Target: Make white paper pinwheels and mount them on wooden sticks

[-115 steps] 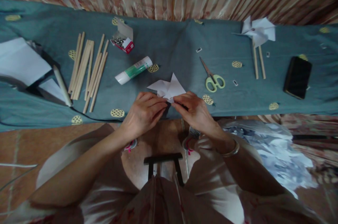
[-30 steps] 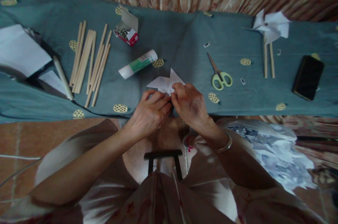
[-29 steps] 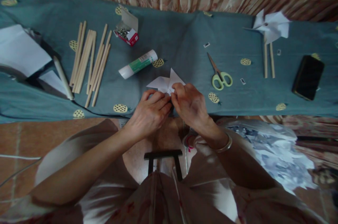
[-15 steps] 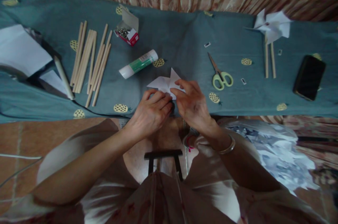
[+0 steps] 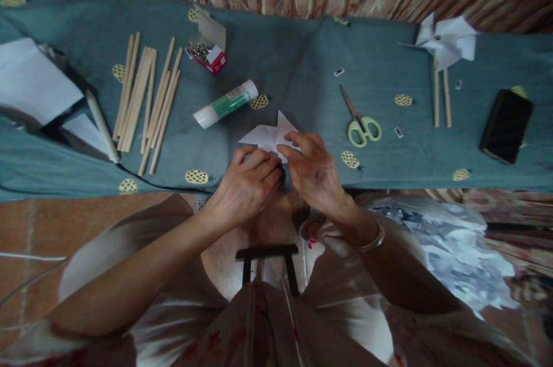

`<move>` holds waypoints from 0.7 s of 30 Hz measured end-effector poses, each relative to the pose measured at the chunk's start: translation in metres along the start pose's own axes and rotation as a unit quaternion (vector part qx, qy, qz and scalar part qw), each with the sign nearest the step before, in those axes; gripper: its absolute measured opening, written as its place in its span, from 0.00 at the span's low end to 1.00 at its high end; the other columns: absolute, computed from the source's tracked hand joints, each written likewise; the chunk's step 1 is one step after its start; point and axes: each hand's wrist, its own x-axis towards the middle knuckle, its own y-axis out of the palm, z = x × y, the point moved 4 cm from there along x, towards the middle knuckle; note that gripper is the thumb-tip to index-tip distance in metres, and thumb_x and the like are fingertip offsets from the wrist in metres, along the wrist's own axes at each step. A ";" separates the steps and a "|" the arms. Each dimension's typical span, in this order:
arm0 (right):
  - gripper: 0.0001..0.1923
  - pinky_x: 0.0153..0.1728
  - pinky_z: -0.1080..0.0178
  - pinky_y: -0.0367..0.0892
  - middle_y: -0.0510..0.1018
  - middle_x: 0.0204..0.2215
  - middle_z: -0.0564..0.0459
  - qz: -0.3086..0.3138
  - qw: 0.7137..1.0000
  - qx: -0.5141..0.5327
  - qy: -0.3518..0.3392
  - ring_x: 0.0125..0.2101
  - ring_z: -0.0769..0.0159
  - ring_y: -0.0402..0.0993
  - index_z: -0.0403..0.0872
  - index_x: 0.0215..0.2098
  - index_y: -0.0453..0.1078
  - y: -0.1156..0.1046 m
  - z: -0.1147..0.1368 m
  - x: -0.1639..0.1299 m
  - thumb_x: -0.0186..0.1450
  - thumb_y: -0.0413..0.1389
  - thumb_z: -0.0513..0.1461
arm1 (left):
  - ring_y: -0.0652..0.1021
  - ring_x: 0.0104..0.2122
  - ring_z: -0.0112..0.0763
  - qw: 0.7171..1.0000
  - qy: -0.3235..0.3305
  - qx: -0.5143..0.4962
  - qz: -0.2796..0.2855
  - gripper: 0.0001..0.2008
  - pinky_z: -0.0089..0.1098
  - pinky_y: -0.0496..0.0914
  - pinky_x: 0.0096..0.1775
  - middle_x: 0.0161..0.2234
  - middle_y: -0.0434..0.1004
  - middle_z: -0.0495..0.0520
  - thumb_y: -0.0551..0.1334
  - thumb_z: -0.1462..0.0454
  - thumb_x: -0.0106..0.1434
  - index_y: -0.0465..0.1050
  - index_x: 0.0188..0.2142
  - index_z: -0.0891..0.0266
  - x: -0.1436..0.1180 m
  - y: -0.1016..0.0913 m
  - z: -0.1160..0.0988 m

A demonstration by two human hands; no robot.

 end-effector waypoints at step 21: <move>0.13 0.46 0.55 0.68 0.74 0.41 0.44 0.033 0.995 -0.081 -0.041 0.43 0.55 0.63 0.43 0.39 0.73 0.023 0.012 0.007 0.70 0.46 0.31 | 0.74 0.38 0.36 1.000 0.006 -0.013 0.006 0.09 0.41 0.66 0.46 0.34 0.80 0.51 0.57 0.67 0.69 0.74 0.34 0.62 0.002 -0.012 0.002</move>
